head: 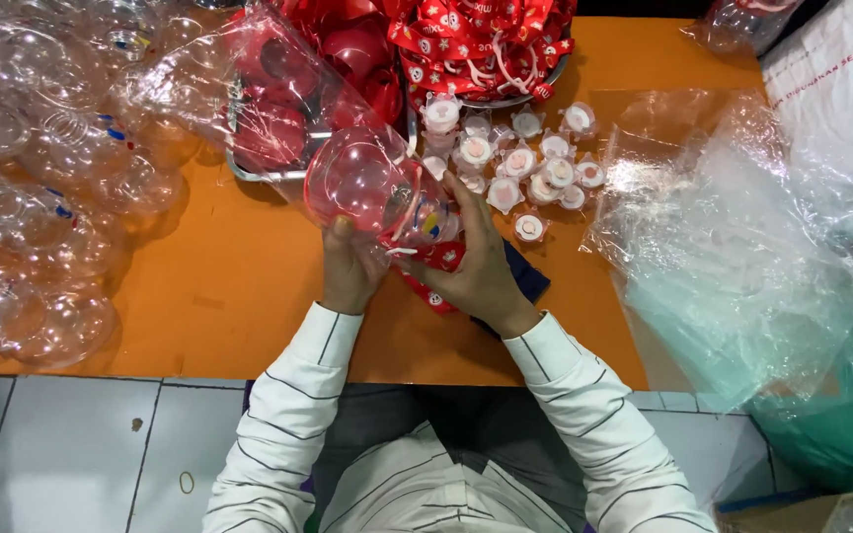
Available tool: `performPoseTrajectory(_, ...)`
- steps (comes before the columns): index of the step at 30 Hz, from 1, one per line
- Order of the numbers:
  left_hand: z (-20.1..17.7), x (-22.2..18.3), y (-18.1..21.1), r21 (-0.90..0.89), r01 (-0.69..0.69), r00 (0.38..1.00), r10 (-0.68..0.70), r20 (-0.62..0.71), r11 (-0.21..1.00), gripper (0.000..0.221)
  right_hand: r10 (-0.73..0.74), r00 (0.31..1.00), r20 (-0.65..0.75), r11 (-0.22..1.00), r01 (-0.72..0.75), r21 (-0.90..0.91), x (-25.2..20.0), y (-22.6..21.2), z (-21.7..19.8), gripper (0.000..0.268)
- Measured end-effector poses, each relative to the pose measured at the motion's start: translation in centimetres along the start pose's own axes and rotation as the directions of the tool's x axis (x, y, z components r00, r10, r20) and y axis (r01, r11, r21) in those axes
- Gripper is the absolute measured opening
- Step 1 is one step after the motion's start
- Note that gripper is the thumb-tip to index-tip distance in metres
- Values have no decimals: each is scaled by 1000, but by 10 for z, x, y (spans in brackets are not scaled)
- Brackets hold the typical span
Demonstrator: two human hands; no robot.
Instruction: Assembling a plastic bottle by attaching a decorative red strap and a white lid, then placing it in a plastic bag.
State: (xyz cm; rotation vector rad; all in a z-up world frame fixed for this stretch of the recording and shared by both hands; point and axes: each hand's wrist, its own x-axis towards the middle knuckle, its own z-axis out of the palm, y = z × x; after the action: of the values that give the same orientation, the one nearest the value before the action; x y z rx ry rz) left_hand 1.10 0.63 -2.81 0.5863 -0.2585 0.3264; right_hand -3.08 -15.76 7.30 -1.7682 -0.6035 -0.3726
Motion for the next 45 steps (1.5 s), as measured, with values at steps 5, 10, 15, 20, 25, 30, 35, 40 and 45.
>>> performPoseTrajectory(5, 21, -2, 4, 36, -22, 1000, 22, -5, 999, 68, 63, 997, -45, 998, -64, -29, -5, 8, 1, 87)
performPoseTrajectory(10, 15, -18, -6, 148, -20, 1000, 19, 9, 989, 59, 4, 995, -98, 997, -12, -79, 3, -7, -2, 63)
performPoseTrajectory(15, 11, -19, -10, 511, -96, 990, 27, 140, 854, 63, -71, 984, -164, 991, 51, -120, -5, 17, 3, 42)
performPoseTrajectory(20, 38, -14, 9, 621, -303, 919, 49, 391, 723, 32, -120, 968, -222, 990, 100, -103, -12, 36, 1, 48)
performPoseTrajectory(25, 66, -20, 14, 693, -385, 895, 62, 442, 609, 29, -136, 942, -306, 987, 102, -124, -9, 32, 2, 46)
performPoseTrajectory(30, 93, -37, 9, 750, -252, 957, 40, 289, 611, 68, -205, 948, -242, 975, 176, -137, -9, 49, 0, 77)
performPoseTrajectory(35, 110, -63, 30, 839, -254, 964, 195, 180, 481, 111, -230, 942, -246, 962, 181, -204, 3, -5, -10, 56)
performPoseTrajectory(40, 117, -85, 34, 867, -468, 817, 456, 352, 170, 108, -225, 943, -245, 957, 167, -237, 1, -9, -7, 44)
performPoseTrajectory(45, 121, -78, 33, 838, -543, 738, 446, 506, -53, 41, -103, 948, -301, 942, -4, -336, -16, -21, 13, 35)
